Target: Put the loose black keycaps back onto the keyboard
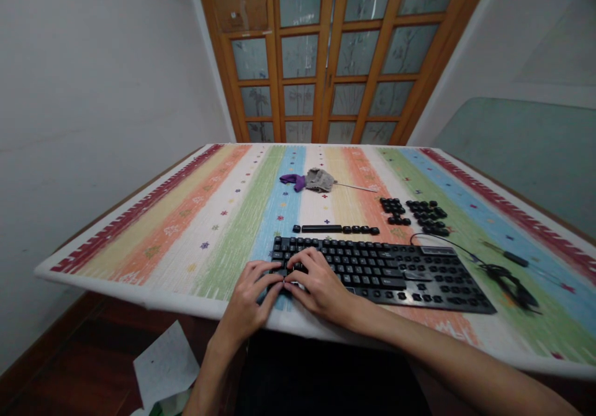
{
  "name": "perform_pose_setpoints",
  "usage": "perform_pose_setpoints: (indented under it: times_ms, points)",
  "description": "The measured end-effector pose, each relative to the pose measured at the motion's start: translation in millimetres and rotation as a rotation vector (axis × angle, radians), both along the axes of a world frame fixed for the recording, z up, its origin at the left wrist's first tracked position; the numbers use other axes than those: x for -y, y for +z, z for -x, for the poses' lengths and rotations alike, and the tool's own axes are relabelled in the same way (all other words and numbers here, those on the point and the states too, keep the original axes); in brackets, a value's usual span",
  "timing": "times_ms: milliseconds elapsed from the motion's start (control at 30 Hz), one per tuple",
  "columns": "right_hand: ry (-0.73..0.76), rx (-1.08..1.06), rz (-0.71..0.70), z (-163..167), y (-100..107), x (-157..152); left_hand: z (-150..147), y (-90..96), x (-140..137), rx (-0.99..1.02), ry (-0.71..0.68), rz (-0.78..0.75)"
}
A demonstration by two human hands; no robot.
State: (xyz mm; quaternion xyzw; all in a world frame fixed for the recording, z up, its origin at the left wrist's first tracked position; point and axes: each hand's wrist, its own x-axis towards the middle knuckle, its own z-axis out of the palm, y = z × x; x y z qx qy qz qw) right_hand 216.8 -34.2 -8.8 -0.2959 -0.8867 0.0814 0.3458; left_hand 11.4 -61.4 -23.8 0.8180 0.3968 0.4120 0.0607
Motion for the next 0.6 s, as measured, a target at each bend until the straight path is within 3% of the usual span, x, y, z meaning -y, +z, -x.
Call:
perform_pose_setpoints:
  times_ms: [333, 467, 600]
  points:
    - [-0.016, 0.072, -0.038, 3, -2, 6, -1, -2.1, 2, -0.104, 0.042, -0.033]
    - [-0.003, 0.082, 0.009, 0, 10, 3, -2, -1.2, 3, -0.063, 0.033, -0.025]
    - [-0.053, 0.066, 0.004, -7, 25, -21, -2, -0.7, 5, -0.03, 0.048, -0.04]
